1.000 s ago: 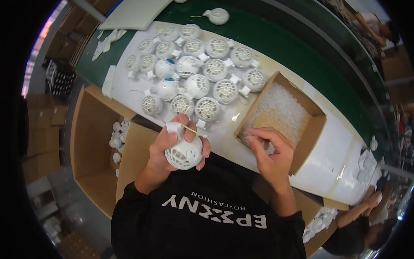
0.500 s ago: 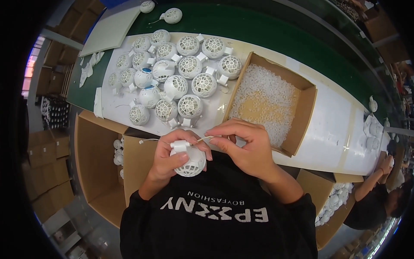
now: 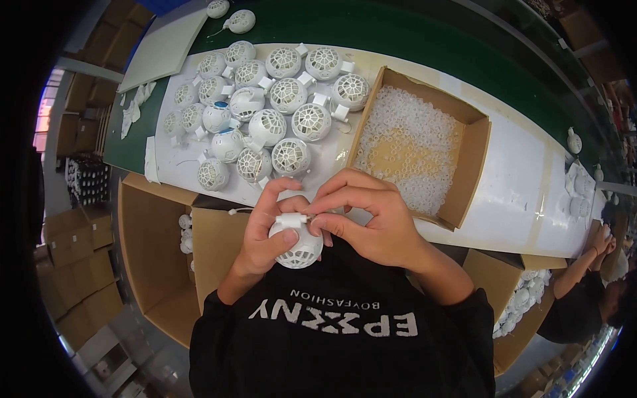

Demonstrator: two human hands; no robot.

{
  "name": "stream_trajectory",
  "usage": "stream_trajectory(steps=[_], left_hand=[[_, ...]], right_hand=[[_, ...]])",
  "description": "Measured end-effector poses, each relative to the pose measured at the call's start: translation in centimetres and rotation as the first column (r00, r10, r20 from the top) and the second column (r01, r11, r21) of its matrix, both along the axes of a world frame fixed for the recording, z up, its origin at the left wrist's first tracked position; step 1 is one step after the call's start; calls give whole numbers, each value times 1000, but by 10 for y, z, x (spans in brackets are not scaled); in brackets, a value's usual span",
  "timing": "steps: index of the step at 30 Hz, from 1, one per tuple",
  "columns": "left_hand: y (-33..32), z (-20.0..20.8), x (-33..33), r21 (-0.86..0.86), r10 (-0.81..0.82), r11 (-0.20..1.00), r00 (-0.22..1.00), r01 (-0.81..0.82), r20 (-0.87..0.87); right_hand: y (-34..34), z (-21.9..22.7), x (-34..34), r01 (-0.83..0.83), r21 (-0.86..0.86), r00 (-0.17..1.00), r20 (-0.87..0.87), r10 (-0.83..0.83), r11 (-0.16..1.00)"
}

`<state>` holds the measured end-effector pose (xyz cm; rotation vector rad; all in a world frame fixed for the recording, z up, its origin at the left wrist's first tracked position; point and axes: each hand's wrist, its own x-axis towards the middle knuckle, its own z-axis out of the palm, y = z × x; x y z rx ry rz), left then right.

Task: Assembling decorative plastic items by joining white plastic shells to blue bases using small plastic pins.

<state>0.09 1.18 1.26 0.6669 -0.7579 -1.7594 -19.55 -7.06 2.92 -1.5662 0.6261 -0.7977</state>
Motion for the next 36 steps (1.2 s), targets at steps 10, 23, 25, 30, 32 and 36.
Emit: stream_trajectory(steps=[10, 23, 25, 30, 32, 36], left_hand=[[2, -10, -6, 20, -53, 998, 992, 56, -118], [-12, -7, -20, 129, -165, 977, 985, 171, -52], [-13, -9, -13, 90, -226, 972, 971, 219, 82], [-11, -13, 4, -30, -167, 985, 980, 171, 105], [-7, -10, 5, 118, 4, 993, 999, 1, -39], [0, -13, 11, 227, 101, 971, 988, -73, -113]], right_hand=[[1, -9, 0, 19, -301, 1000, 22, -13, 953], [-22, 32, -20, -278, -731, 928, -371, -21, 623], [-23, 31, -18, -271, -670, 935, -353, 25, 691], [-40, 9, -36, 77, -554, 923, -274, -269, 829], [-46, -13, -52, 118, -566, 792, -442, -421, 816], [-41, -28, -51, 18, -502, 581, -698, -418, 864]])
